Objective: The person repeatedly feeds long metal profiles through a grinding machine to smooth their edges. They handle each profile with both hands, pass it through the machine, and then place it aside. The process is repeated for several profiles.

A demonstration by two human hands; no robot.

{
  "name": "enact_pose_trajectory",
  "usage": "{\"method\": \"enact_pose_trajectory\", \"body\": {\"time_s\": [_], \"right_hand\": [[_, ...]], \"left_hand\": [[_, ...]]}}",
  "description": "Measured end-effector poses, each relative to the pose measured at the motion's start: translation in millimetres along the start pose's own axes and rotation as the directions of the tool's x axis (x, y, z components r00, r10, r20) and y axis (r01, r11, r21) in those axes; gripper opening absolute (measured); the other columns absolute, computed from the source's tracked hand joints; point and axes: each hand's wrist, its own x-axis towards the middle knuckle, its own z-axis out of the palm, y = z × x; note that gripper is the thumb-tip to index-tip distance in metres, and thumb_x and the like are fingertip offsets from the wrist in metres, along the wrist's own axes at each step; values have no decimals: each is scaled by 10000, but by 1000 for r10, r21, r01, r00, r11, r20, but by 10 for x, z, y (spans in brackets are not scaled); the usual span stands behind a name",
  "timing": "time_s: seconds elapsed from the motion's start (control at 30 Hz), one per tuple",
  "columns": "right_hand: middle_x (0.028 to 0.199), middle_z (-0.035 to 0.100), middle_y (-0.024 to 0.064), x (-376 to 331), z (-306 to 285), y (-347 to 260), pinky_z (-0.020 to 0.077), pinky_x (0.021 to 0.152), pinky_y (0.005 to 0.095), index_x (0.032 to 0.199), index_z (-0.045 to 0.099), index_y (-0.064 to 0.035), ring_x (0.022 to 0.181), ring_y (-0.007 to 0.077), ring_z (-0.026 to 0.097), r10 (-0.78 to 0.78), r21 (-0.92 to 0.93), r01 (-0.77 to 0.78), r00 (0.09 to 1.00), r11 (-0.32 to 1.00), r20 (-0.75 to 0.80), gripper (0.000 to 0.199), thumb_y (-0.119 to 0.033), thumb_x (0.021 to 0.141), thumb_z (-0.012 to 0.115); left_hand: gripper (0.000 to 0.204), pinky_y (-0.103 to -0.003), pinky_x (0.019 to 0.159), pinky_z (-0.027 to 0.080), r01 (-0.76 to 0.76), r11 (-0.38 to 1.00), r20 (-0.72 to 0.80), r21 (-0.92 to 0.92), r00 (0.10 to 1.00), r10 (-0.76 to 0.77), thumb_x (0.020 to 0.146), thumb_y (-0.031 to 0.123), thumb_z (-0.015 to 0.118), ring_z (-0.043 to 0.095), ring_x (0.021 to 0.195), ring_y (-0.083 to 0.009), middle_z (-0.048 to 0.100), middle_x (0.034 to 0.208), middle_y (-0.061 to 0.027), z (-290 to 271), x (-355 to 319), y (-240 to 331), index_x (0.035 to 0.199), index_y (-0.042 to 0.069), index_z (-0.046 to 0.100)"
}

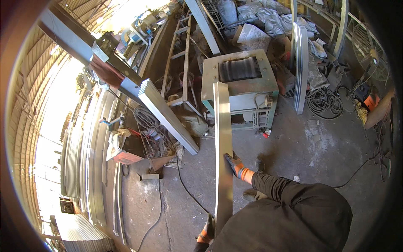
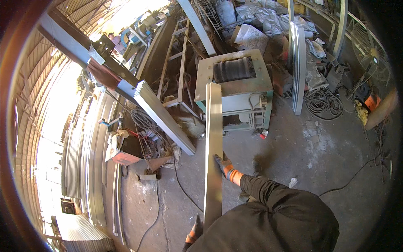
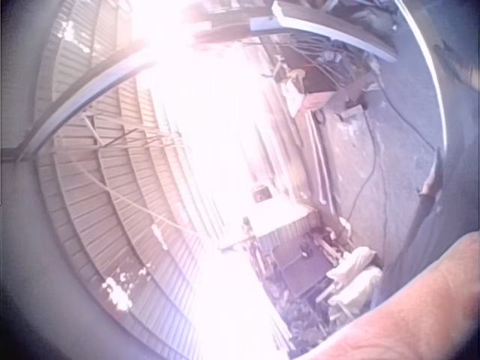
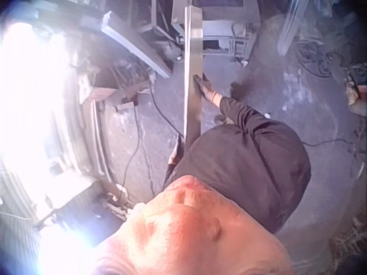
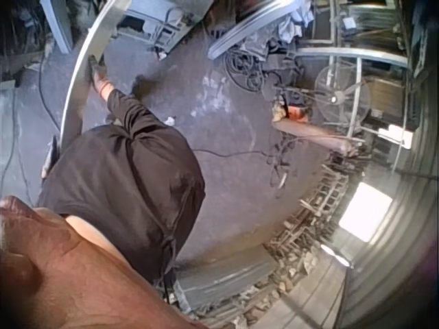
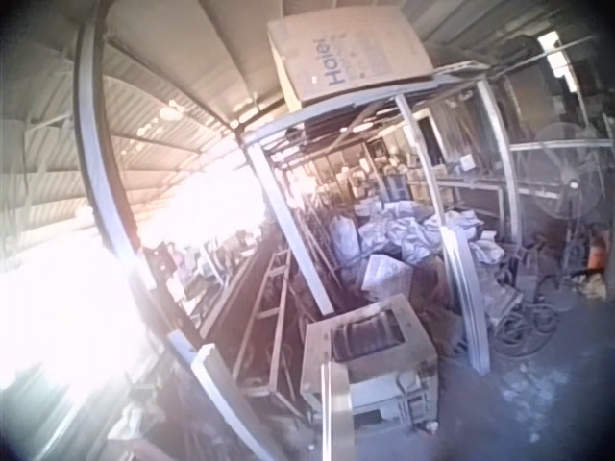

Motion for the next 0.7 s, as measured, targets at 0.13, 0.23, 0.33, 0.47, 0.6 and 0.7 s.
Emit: {"method": "enact_pose_trajectory", "body": {"time_s": [0.13,0.23,0.33,0.47,0.6,0.7], "right_hand": [[1585,660,37,172,-54,173,553,1119,328,1735,485,-83,1400,161,624,-108,-174,83,984,981,-142,678,-215,1131,763],[1660,607,65,312,-74,272,525,1174,340,1751,459,-65,1457,175,593,-169,28,170,985,985,-24,701,-175,1128,761],[1688,586,93,504,-71,195,509,1202,340,1768,430,-63,1486,178,575,-216,360,200,976,911,5,716,-169,1137,750],[1663,609,130,662,-75,-193,531,1204,361,1762,435,-57,1447,224,615,-391,23,400,906,916,-163,728,-201,1126,760],[1666,610,223,947,-43,-980,535,1214,422,1752,447,-58,1461,382,645,-485,-500,320,840,805,-242,820,-348,1072,802],[1766,473,276,1465,23,-1720,406,1314,562,1762,419,-64,1629,464,451,-675,-898,219,729,381,-108,867,-434,1049,743]], "left_hand": [[573,-397,1095,580,-60,651,-230,757,907,351,1089,366,809,718,1283,-227,760,1419,-137,744,-343,78,1508,13,640],[709,-376,1021,602,51,627,-291,777,913,286,963,317,948,756,1196,-232,801,1304,-172,1000,-434,265,1501,7,606],[739,-391,1005,603,68,579,-299,813,901,314,908,416,983,768,1168,-248,823,1252,-170,943,-356,366,1432,0,670],[696,-422,973,611,46,563,-344,825,832,436,885,538,973,793,1090,-292,841,1181,-189,900,-91,357,1278,3,763],[637,-480,845,591,4,396,-266,918,745,612,995,632,833,780,908,-356,802,938,-229,1285,322,751,1033,-2,779],[689,-506,771,560,-74,348,-192,935,718,669,1062,662,735,735,795,-380,759,840,-246,1702,767,1285,936,-15,754]]}}
